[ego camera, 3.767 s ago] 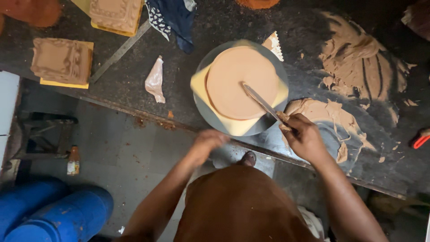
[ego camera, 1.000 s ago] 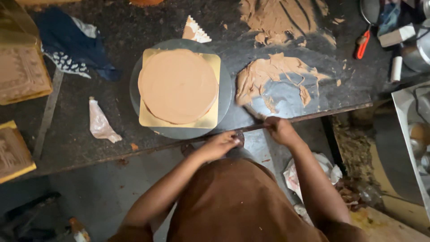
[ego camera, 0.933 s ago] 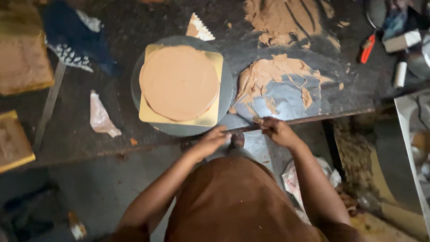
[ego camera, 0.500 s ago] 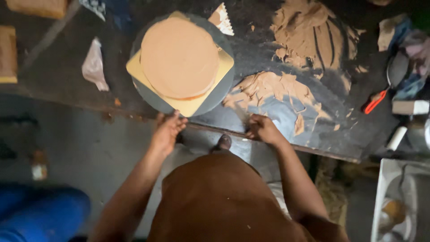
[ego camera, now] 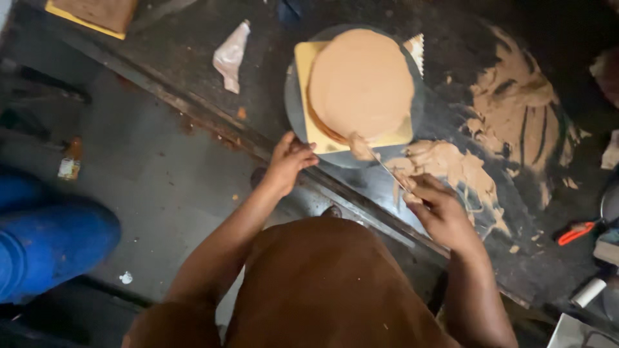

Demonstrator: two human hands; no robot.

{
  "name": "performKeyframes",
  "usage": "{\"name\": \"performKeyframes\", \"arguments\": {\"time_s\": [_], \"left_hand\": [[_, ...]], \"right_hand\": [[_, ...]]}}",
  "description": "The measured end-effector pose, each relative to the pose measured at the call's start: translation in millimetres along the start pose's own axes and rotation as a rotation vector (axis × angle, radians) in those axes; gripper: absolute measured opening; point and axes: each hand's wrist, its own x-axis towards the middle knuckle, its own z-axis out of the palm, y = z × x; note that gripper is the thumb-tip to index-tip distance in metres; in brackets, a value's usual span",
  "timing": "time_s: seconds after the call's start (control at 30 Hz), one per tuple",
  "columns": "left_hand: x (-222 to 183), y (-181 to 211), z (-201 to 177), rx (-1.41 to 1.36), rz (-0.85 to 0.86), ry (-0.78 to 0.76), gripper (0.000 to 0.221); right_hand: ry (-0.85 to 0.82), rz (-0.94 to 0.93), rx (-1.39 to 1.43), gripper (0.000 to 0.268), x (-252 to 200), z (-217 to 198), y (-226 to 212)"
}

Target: The person applies icing to a square cake and a round cake using a spatula and a piping bag.

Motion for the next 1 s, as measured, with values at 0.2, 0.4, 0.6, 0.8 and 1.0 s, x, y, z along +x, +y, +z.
{"name": "performKeyframes", "arguments": {"time_s": [0.2, 0.4, 0.6, 0.8, 1.0], "left_hand": [[15.1, 25.1, -10.1, 0.018, -0.01, -0.114, 0.04], [34.4, 26.1, -29.9, -0.052, -0.192, -0.243, 0.051], [42.9, 29.3, -37.9, -0.172, -0.294, -0.291, 0.063], [51.8, 32.4, -38.0, -0.179, -0.296, -0.337, 0.064], [60.0, 33.6, -47.2, -0.202, -0.247, -0.508, 0.044]], "right_hand": [[0.104, -0.063, -0.553, 0.017, 84.8, 62.9, -75.6], [0.475, 0.006, -1.251, 0.004, 106.0, 47.3, -101.1], [-0.086, -0.244, -1.377, 0.016, 188.0, 53.7, -230.6], [-0.896, 0.013, -1.816, 0.011, 284.7, 125.1, -287.3], [-1.018, -0.03, -1.903, 0.028, 309.7, 139.6, -296.9]]}}
